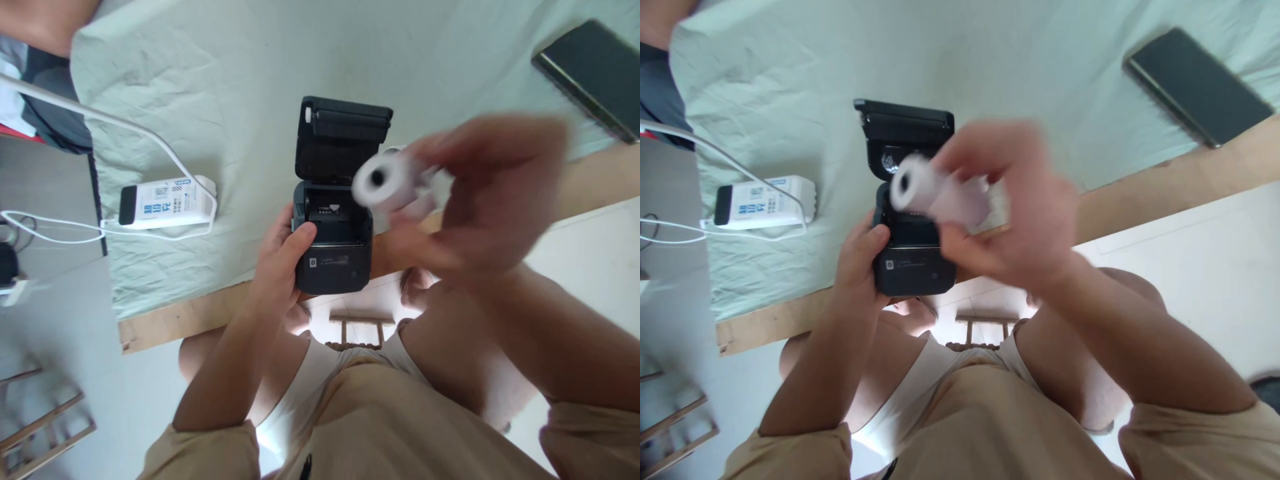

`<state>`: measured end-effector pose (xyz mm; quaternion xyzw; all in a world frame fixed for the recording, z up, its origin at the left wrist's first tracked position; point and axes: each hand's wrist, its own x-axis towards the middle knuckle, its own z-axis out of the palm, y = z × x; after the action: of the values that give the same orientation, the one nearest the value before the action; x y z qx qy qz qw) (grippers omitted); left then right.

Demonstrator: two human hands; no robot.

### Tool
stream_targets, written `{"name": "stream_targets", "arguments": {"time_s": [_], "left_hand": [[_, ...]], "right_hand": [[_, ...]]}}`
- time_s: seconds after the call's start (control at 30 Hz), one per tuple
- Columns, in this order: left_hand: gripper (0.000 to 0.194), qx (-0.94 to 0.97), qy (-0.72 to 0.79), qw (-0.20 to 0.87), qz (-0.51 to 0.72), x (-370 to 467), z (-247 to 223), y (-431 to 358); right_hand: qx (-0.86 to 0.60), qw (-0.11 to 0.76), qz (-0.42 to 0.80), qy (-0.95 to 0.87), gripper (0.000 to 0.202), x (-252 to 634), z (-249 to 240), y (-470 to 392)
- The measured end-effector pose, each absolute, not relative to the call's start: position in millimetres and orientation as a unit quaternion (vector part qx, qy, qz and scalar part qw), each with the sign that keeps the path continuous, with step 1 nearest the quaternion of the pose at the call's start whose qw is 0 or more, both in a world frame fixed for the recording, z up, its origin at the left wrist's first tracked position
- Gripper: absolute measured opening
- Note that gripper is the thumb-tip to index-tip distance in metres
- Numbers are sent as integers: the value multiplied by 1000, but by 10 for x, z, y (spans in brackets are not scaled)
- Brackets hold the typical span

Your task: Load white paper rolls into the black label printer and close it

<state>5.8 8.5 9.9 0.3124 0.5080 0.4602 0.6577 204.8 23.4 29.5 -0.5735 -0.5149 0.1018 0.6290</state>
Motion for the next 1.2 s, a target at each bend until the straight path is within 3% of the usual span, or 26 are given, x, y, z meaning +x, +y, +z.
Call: {"name": "stream_targets", "arguments": {"time_s": [0.03,0.1,0.17,0.33,0.57,0.73,0.87,1.07,1.13,1.2], "left_hand": [[29,314,507,651,469,63,100,86],[24,317,505,643,481,74,103,87],[24,323,509,641,475,81,109,86],[26,329,527,640,453,75,128,75],[25,323,492,651,480,75,99,60],[30,329,479,665,470,59,126,45],[41,324,506,662,448,61,202,30],[60,346,524,649,429,19,151,41],[61,353,515,650,433,4,117,44],[60,356,512,646,440,0,107,38]], "right_hand": [[-536,590,106,-594,5,1952,286,187],[-473,476,92,-736,21,1818,238,139],[-463,410,46,-784,26,1767,169,148],[-454,392,59,-797,15,1824,66,235],[-391,438,23,-809,14,1850,113,176],[-345,400,42,-848,10,1859,54,144],[-356,479,61,-800,5,1905,70,126],[-464,482,150,-728,47,1969,81,152],[-457,513,192,-700,48,1965,74,158],[-443,562,218,-664,34,1957,97,141]]}}
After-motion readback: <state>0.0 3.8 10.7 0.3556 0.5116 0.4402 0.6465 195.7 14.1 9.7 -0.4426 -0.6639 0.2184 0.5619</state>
